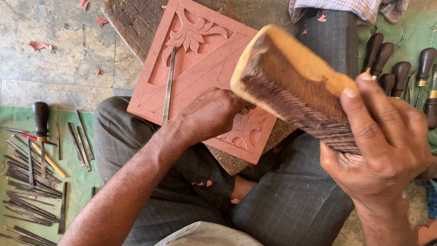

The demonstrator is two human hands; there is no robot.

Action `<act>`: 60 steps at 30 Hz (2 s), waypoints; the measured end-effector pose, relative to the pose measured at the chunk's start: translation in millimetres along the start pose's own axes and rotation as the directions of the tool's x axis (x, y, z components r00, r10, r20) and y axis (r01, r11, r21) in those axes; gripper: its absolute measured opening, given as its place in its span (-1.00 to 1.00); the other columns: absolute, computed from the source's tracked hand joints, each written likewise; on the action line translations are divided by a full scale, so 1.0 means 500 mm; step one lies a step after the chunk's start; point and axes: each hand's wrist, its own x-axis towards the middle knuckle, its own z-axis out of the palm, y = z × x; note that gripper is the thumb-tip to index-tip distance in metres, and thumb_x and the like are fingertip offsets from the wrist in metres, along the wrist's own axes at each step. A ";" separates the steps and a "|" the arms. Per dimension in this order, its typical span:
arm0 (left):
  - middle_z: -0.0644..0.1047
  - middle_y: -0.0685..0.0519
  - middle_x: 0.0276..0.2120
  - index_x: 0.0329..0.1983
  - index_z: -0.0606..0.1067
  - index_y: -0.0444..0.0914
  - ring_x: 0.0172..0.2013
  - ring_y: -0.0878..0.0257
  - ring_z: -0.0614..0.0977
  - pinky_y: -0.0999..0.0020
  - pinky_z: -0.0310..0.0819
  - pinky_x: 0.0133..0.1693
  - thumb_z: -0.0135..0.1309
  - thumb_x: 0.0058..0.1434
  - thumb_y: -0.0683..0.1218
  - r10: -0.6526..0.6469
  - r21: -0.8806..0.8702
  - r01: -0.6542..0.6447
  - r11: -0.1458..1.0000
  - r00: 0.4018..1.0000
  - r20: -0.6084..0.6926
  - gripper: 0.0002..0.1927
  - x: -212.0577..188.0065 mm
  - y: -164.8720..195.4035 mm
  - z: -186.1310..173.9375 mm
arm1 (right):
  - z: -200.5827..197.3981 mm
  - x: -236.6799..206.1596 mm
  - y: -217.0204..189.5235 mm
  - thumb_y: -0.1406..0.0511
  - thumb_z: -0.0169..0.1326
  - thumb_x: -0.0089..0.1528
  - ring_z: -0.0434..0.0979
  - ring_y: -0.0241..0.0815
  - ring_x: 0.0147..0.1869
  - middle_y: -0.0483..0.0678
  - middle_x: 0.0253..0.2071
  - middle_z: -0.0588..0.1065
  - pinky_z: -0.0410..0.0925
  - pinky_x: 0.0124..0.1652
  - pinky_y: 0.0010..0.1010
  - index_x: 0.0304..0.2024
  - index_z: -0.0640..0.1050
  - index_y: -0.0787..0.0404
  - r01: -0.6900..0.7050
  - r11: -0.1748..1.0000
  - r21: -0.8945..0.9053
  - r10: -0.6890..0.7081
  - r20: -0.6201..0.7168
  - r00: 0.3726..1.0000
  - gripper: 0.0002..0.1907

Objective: The person carves a floral design into a flat piece of wood using a small chisel and a wooden mallet, occasionally picking up different chisels from a cloth on the floor.

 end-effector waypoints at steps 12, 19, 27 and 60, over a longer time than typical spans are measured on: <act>0.67 -0.10 -0.12 0.12 0.47 -0.26 -0.15 0.02 0.71 0.14 0.62 -0.16 -0.04 0.12 -0.41 -0.048 -0.039 0.051 0.998 0.996 0.077 -0.51 0.011 0.021 -0.022 | -0.025 -0.003 0.008 0.36 0.28 0.18 0.59 0.13 0.28 0.36 0.26 0.46 0.50 0.17 -0.26 0.31 0.37 0.40 -0.172 0.907 0.384 0.164 0.054 0.985 -0.32; 0.60 -0.15 -0.11 0.03 0.38 -0.31 -0.08 0.12 0.72 0.26 0.68 0.01 0.00 0.45 -0.32 -0.193 -0.523 -0.048 0.851 0.898 -0.396 -0.85 -0.039 0.014 -0.089 | -0.038 -0.166 0.046 0.38 0.11 0.19 0.35 0.03 0.43 0.28 0.34 0.33 0.33 0.27 -0.18 0.35 0.27 0.41 -0.780 0.531 0.331 0.536 0.581 0.612 -0.32; 0.62 -0.19 -0.10 0.08 0.29 -0.37 -0.05 0.21 0.70 0.37 0.66 0.06 -0.04 0.52 -0.40 -0.492 -0.725 0.043 0.688 0.762 -0.422 -0.82 -0.166 0.041 -0.097 | -0.071 -0.479 0.136 0.47 0.05 0.18 0.40 0.18 0.40 0.28 0.41 0.31 0.35 0.08 0.20 0.49 0.15 0.21 -0.980 -0.163 0.117 0.595 0.804 -0.003 -0.19; 0.71 -0.01 -0.25 -0.19 0.45 -0.32 -0.25 0.23 0.81 0.39 0.68 -0.32 0.19 0.33 -0.20 -0.426 -0.687 0.270 0.674 0.902 -0.064 -0.86 -0.221 0.134 0.051 | -0.060 -0.430 0.046 0.62 0.11 0.25 0.63 0.08 0.16 0.47 0.37 0.33 0.60 -0.03 -0.07 0.01 0.51 0.46 -0.602 -0.072 0.795 0.795 0.410 0.447 -0.73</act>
